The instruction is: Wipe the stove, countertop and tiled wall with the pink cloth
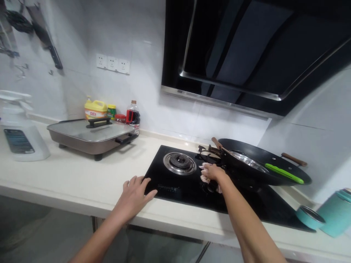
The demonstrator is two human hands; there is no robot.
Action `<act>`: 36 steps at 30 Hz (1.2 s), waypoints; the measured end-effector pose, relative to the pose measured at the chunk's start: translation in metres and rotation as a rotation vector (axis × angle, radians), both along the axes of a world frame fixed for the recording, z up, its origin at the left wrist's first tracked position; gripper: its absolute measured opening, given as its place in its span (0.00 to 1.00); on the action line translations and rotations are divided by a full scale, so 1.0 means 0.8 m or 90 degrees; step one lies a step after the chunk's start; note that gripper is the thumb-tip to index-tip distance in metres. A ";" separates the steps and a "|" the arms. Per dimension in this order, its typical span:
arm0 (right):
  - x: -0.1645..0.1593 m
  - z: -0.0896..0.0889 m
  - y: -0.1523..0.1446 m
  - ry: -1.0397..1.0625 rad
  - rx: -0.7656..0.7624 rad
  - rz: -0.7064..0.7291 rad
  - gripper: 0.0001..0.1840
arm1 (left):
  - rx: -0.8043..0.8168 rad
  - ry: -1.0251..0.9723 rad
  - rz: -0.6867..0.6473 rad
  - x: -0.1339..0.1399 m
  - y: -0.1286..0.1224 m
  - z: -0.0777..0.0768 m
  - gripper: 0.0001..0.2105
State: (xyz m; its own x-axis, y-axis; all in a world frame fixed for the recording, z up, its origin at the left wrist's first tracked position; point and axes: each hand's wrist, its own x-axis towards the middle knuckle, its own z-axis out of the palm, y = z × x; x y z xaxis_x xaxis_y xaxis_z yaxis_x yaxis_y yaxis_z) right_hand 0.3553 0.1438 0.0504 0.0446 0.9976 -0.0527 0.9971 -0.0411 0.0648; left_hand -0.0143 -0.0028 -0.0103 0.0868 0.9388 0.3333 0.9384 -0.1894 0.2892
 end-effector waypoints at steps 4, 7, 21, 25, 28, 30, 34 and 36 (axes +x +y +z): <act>-0.056 -0.007 -0.013 0.003 0.030 0.082 0.30 | -0.005 -0.007 -0.002 0.000 0.000 0.003 0.27; -0.094 -0.009 -0.033 0.010 0.063 0.164 0.30 | -0.002 -0.004 -0.001 -0.001 0.000 0.003 0.27; -0.185 -0.011 -0.124 0.038 0.154 0.301 0.30 | -0.017 0.024 0.019 -0.002 0.003 0.008 0.28; -0.128 -0.009 -0.110 0.041 0.120 0.167 0.37 | -0.025 0.023 0.021 -0.003 0.003 0.011 0.28; -0.110 -0.019 -0.123 0.045 0.130 0.135 0.38 | -0.020 0.016 0.019 -0.004 0.005 0.009 0.29; -0.108 -0.029 -0.141 0.052 0.149 0.144 0.38 | -0.012 0.014 0.020 -0.006 0.007 0.006 0.28; -0.098 -0.045 -0.180 0.080 0.190 0.140 0.32 | -0.002 0.020 0.017 -0.008 0.011 0.003 0.28; -0.082 -0.050 -0.196 0.096 0.214 0.132 0.30 | -0.007 0.025 0.015 -0.008 0.011 0.004 0.29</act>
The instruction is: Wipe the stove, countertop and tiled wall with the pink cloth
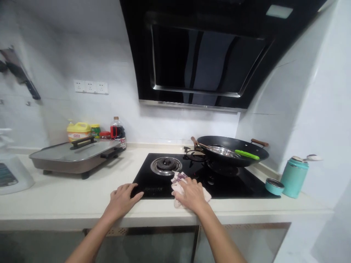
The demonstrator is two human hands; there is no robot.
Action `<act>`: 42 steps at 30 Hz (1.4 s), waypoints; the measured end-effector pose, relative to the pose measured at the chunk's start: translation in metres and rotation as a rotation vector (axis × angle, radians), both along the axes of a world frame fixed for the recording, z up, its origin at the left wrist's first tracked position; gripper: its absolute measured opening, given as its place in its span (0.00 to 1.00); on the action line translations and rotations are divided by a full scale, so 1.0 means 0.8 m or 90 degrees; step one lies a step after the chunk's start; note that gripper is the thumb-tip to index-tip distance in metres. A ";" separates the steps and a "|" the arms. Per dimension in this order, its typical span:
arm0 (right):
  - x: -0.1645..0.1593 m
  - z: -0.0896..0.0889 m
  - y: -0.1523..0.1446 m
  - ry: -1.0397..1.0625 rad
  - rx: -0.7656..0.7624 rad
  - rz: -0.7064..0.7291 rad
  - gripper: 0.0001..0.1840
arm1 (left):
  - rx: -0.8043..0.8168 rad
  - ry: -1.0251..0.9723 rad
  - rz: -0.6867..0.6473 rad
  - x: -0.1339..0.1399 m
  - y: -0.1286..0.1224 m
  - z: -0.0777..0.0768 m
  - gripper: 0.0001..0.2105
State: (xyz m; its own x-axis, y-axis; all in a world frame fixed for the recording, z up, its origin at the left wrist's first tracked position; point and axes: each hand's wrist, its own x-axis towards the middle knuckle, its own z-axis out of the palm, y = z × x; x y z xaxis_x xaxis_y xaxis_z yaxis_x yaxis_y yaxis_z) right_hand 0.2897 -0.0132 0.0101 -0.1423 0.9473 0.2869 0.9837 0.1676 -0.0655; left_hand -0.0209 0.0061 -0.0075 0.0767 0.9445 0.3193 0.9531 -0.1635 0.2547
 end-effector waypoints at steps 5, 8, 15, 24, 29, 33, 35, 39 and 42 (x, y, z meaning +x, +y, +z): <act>0.060 -0.018 -0.037 0.025 0.042 -0.053 0.27 | -0.011 0.017 0.002 0.001 -0.001 0.004 0.29; 0.110 -0.040 -0.060 0.050 0.082 -0.094 0.25 | -0.016 0.023 0.002 0.001 -0.001 0.006 0.30; 0.238 -0.054 -0.080 0.270 0.134 -0.175 0.23 | -0.008 0.016 0.004 0.003 0.003 0.002 0.29; 0.247 0.011 0.020 0.083 0.008 -0.273 0.29 | -0.014 0.022 0.008 0.001 0.004 0.001 0.29; 0.231 -0.004 0.023 0.037 -0.025 -0.273 0.26 | -0.012 0.023 0.012 0.003 0.000 0.005 0.29; 0.205 -0.027 -0.022 -0.031 0.008 -0.259 0.27 | -0.017 0.018 0.001 0.003 -0.002 0.006 0.29; 0.185 -0.039 -0.046 -0.084 0.059 -0.244 0.27 | -0.021 0.008 -0.004 0.004 -0.003 0.006 0.29; 0.132 -0.048 -0.065 -0.108 0.129 -0.159 0.26 | -0.011 -0.014 -0.006 0.005 -0.003 0.004 0.28; 0.069 -0.038 -0.054 -0.070 0.112 -0.061 0.24 | -0.004 -0.045 -0.007 0.005 -0.001 0.000 0.26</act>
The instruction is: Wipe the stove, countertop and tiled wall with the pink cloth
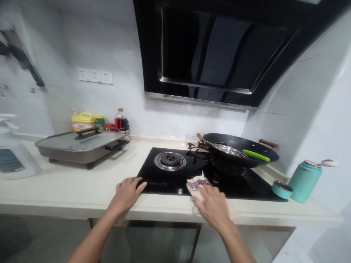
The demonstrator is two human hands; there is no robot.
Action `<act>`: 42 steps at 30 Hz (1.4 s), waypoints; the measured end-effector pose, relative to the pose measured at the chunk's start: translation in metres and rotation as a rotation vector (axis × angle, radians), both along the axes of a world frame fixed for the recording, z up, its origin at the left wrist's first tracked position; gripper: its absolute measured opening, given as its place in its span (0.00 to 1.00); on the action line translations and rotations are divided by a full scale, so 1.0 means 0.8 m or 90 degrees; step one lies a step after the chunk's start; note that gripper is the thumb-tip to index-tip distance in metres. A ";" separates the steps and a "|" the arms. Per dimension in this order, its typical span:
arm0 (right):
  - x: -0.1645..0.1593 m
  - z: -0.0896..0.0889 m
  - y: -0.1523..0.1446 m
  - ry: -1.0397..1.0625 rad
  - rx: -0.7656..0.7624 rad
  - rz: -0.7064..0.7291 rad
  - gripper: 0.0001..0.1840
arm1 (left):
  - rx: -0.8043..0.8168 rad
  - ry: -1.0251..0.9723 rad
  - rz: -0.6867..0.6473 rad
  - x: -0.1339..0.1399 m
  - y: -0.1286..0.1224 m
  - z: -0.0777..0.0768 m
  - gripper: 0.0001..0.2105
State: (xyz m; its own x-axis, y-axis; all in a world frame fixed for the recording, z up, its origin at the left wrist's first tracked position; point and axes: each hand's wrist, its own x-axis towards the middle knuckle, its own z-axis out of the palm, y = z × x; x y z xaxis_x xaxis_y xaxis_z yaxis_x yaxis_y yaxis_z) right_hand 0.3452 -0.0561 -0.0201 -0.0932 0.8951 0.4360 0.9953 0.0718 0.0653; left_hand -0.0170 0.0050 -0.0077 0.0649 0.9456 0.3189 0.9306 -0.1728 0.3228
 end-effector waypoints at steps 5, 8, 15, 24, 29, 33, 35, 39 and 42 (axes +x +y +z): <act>-0.139 0.024 0.026 0.088 -0.053 0.176 0.23 | 0.006 -0.138 0.013 -0.008 0.008 -0.005 0.25; -0.216 0.029 0.028 0.116 -0.058 0.308 0.18 | 0.015 -0.248 0.016 -0.017 0.013 -0.001 0.24; -0.272 0.028 0.009 0.112 -0.060 0.420 0.16 | 0.004 -0.281 0.027 -0.033 0.011 0.013 0.31; -0.104 0.009 -0.027 0.114 0.004 0.164 0.15 | -0.014 -0.216 0.007 -0.027 0.002 0.019 0.26; 0.067 -0.014 -0.049 0.122 0.041 -0.062 0.21 | 0.017 -0.205 -0.002 -0.024 0.001 0.017 0.22; 0.185 -0.013 -0.069 0.147 0.031 -0.208 0.26 | 0.022 -0.188 0.002 -0.021 0.003 0.012 0.23; 0.221 -0.008 -0.076 0.147 0.027 -0.237 0.25 | 0.019 -0.181 -0.001 -0.018 0.003 0.010 0.23; 0.233 -0.007 -0.074 0.120 0.032 -0.232 0.21 | 0.014 -0.177 -0.005 -0.012 0.002 0.007 0.25; 0.188 -0.019 -0.061 0.104 0.046 -0.231 0.22 | 0.013 -0.180 -0.006 -0.009 0.000 0.007 0.26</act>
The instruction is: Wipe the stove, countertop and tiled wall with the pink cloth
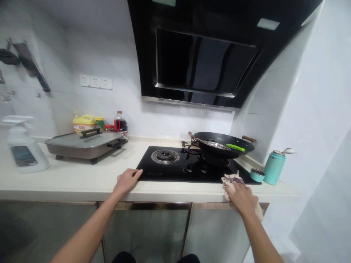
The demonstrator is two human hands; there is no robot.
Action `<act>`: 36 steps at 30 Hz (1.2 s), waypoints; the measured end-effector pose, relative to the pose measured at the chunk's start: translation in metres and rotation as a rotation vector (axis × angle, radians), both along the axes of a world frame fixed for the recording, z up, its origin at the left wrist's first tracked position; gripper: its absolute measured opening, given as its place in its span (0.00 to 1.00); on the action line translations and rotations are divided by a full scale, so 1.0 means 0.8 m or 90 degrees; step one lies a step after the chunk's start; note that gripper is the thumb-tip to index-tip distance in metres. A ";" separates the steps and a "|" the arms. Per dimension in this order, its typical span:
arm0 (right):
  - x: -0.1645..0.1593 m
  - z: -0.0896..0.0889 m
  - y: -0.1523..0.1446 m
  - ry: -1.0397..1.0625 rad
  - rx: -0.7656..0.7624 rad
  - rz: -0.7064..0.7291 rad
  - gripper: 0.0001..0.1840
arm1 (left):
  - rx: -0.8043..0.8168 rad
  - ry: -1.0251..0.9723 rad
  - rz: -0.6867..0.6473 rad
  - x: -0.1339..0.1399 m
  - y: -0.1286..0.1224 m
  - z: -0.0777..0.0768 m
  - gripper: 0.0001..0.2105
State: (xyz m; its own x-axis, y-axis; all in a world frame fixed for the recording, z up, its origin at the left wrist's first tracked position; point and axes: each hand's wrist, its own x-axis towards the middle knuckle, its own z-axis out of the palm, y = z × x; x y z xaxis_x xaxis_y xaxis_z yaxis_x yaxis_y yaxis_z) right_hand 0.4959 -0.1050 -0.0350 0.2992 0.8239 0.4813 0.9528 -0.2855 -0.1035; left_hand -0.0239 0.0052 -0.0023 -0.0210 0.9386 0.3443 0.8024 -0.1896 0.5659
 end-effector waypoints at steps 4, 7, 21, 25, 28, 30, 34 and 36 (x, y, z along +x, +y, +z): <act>-0.129 -0.008 0.016 -0.057 0.023 0.042 0.26 | 0.002 -0.007 0.004 0.002 -0.002 -0.002 0.27; -0.249 0.000 0.025 -0.066 0.044 0.172 0.25 | 0.009 -0.020 0.007 0.001 -0.003 -0.003 0.27; -0.435 0.035 0.085 0.333 -0.004 0.610 0.31 | 0.220 -0.105 -0.101 0.016 -0.049 -0.003 0.21; -0.364 0.038 0.117 0.460 0.050 0.559 0.28 | 0.162 0.059 -0.208 0.057 -0.070 -0.020 0.26; -0.291 0.036 0.119 0.458 0.121 0.505 0.24 | 0.096 0.167 -0.173 0.077 -0.077 -0.022 0.36; -0.244 0.028 0.114 0.432 0.152 0.460 0.24 | 0.064 0.196 -0.169 0.089 -0.079 -0.021 0.40; -0.183 0.000 0.106 0.375 0.148 0.366 0.24 | 0.054 0.224 -0.225 0.130 -0.078 -0.029 0.48; -0.174 -0.014 0.107 0.349 0.133 0.344 0.24 | 0.052 0.221 -0.259 0.158 -0.072 -0.033 0.50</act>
State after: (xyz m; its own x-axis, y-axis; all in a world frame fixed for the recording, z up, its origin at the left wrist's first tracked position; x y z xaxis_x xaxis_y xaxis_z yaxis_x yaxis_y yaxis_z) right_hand 0.3568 -0.0195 -0.0461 0.1229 0.8312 0.5422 0.7517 0.2787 -0.5977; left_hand 0.1028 -0.0527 -0.0286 0.4671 0.8168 0.3387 0.7918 -0.5568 0.2509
